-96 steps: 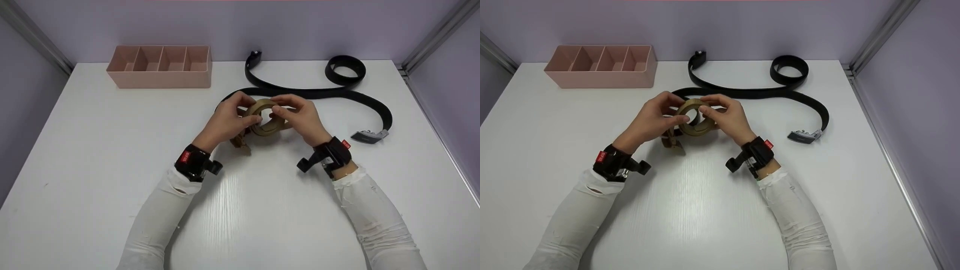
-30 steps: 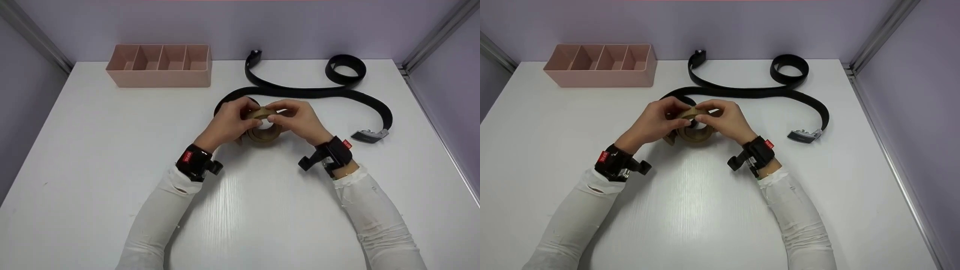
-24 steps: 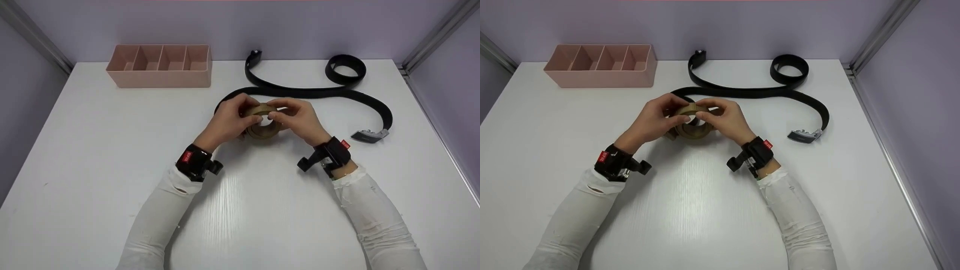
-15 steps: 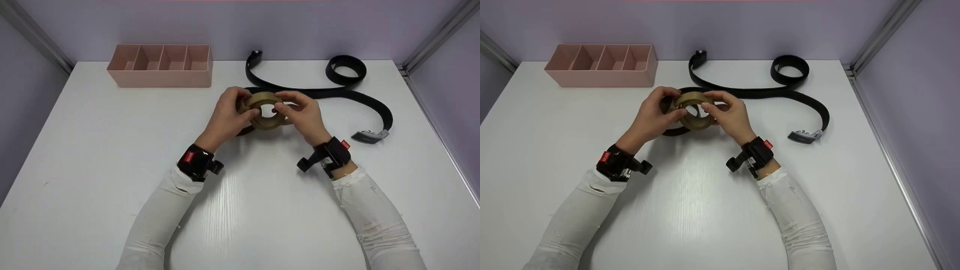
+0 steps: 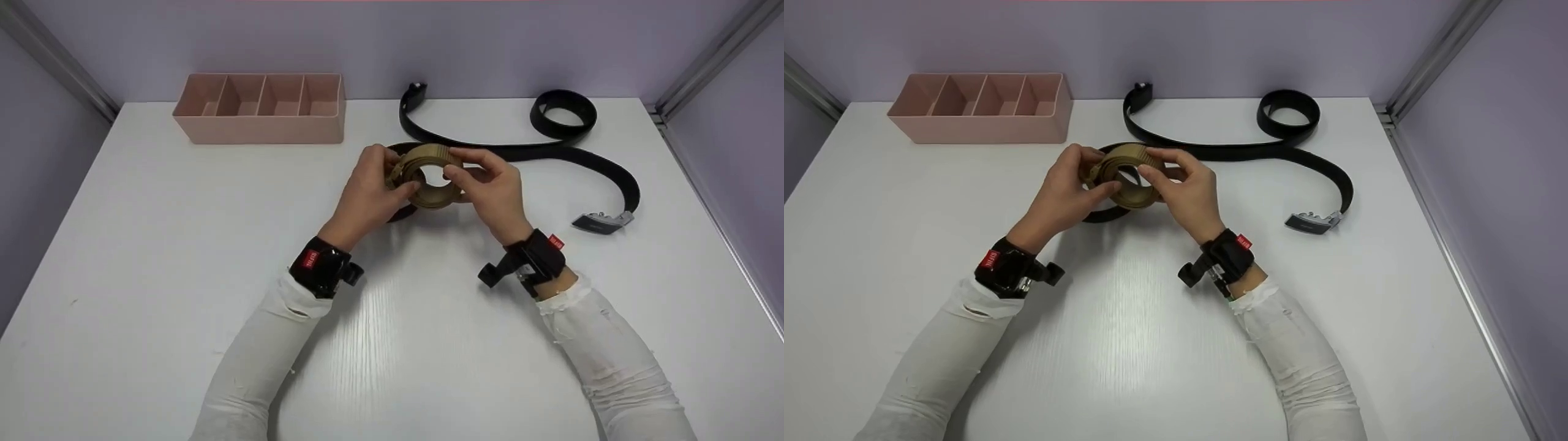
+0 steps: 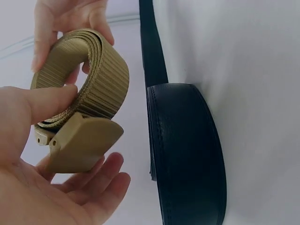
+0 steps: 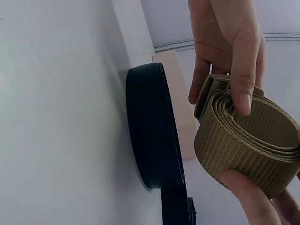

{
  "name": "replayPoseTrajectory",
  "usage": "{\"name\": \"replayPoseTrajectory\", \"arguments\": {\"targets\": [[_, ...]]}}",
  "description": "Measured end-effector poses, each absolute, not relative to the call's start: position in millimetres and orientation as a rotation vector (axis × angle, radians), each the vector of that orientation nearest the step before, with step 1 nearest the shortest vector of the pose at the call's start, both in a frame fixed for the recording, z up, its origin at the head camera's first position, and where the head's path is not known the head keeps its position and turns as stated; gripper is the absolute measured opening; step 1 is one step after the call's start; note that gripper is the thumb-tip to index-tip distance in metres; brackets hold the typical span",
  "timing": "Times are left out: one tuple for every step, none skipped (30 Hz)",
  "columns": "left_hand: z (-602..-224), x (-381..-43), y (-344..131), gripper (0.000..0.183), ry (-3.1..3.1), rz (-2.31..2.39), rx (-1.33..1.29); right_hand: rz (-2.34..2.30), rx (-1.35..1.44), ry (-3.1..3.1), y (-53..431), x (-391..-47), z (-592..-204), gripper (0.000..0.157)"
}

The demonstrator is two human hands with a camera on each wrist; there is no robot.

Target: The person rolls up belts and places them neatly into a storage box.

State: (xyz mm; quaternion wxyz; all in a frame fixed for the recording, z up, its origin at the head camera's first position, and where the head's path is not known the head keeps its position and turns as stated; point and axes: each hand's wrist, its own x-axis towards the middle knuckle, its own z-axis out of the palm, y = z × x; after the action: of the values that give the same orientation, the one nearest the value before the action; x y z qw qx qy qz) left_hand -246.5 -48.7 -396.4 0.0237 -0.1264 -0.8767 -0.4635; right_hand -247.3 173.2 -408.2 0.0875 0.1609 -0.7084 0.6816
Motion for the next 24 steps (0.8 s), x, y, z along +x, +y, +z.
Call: {"name": "replayPoseTrajectory", "arguments": {"targets": [[-397, -247, -49, 0.041, -2.715, -1.401, -0.380, 2.018, 0.482, -2.108, 172, -246, -408, 0.033], [-397, -247, -49, 0.040, -2.713, -1.368, -0.370, 2.011, 0.482, -2.104, 170, -245, -408, 0.033], [-397, -247, -49, 0.038, -2.712, -1.332, -0.359, 2.007, 0.484, -2.099, 169, -243, -407, 0.033], [-397, -247, -49, 0.036, -2.707, -1.297, -0.350, 2.014, 0.485, -2.090, 168, -242, -407, 0.033], [-397, -247, -49, 0.035, -2.696, -1.263, -0.344, 2.023, 0.488, -2.080, 166, -241, -407, 0.033], [-398, -247, -49, 0.033, -2.681, -1.233, -0.340, 2.037, 0.491, -2.070, 165, -240, -406, 0.033], [-398, -247, -50, 0.031, -2.662, -1.210, -0.340, 2.057, 0.498, -2.061, 163, -238, -406, 0.033], [-398, -247, -50, 0.028, -2.639, -1.193, -0.344, 2.079, 0.509, -2.053, 162, -237, -406, 0.034], [-399, -247, -51, 0.026, -2.619, -1.180, -0.350, 2.094, 0.528, -2.050, 161, -236, -405, 0.035], [-399, -247, -53, 0.024, -2.598, -1.182, -0.358, 2.110, 0.548, -2.046, 161, -235, -404, 0.035], [-399, -248, -54, 0.022, -2.575, -1.196, -0.370, 2.119, 0.572, -2.046, 161, -234, -404, 0.034], [-399, -249, -56, 0.021, -2.556, -1.220, -0.387, 2.123, 0.599, -2.047, 161, -233, -403, 0.033], [-398, -249, -58, 0.021, -2.542, -1.252, -0.405, 2.121, 0.631, -2.049, 161, -233, -402, 0.031], [-398, -250, -59, 0.021, -2.530, -1.299, -0.427, 2.114, 0.661, -2.051, 162, -233, -401, 0.029], [-397, -251, -61, 0.021, -2.519, -1.358, -0.453, 2.097, 0.691, -2.053, 163, -233, -399, 0.028], [-397, -251, -62, 0.022, -2.508, -1.420, -0.479, 2.076, 0.715, -2.056, 164, -233, -398, 0.027], [-396, -252, -63, 0.022, -2.505, -1.471, -0.504, 2.052, 0.740, -2.056, 166, -234, -397, 0.026], [-396, -252, -64, 0.022, -2.508, -1.518, -0.529, 2.024, 0.767, -2.058, 167, -235, -395, 0.025], [-395, -252, -64, 0.023, -2.518, -1.561, -0.549, 2.006, 0.793, -2.053, 169, -236, -394, 0.025], [-394, -252, -64, 0.023, -2.527, -1.604, -0.568, 1.986, 0.816, -2.049, 170, -237, -393, 0.023], [-394, -252, -63, 0.023, -2.539, -1.636, -0.588, 1.963, 0.842, -2.047, 172, -238, -393, 0.022], [-394, -251, -62, 0.023, -2.554, -1.656, -0.603, 1.938, 0.867, -2.049, 173, -239, -392, 0.021], [-394, -251, -61, 0.023, -2.568, -1.670, -0.617, 1.915, 0.897, -2.052, 175, -240, -392, 0.020], [-394, -250, -60, 0.022, -2.578, -1.686, -0.626, 1.887, 0.924, -2.060, 176, -241, -392, 0.020]]}}
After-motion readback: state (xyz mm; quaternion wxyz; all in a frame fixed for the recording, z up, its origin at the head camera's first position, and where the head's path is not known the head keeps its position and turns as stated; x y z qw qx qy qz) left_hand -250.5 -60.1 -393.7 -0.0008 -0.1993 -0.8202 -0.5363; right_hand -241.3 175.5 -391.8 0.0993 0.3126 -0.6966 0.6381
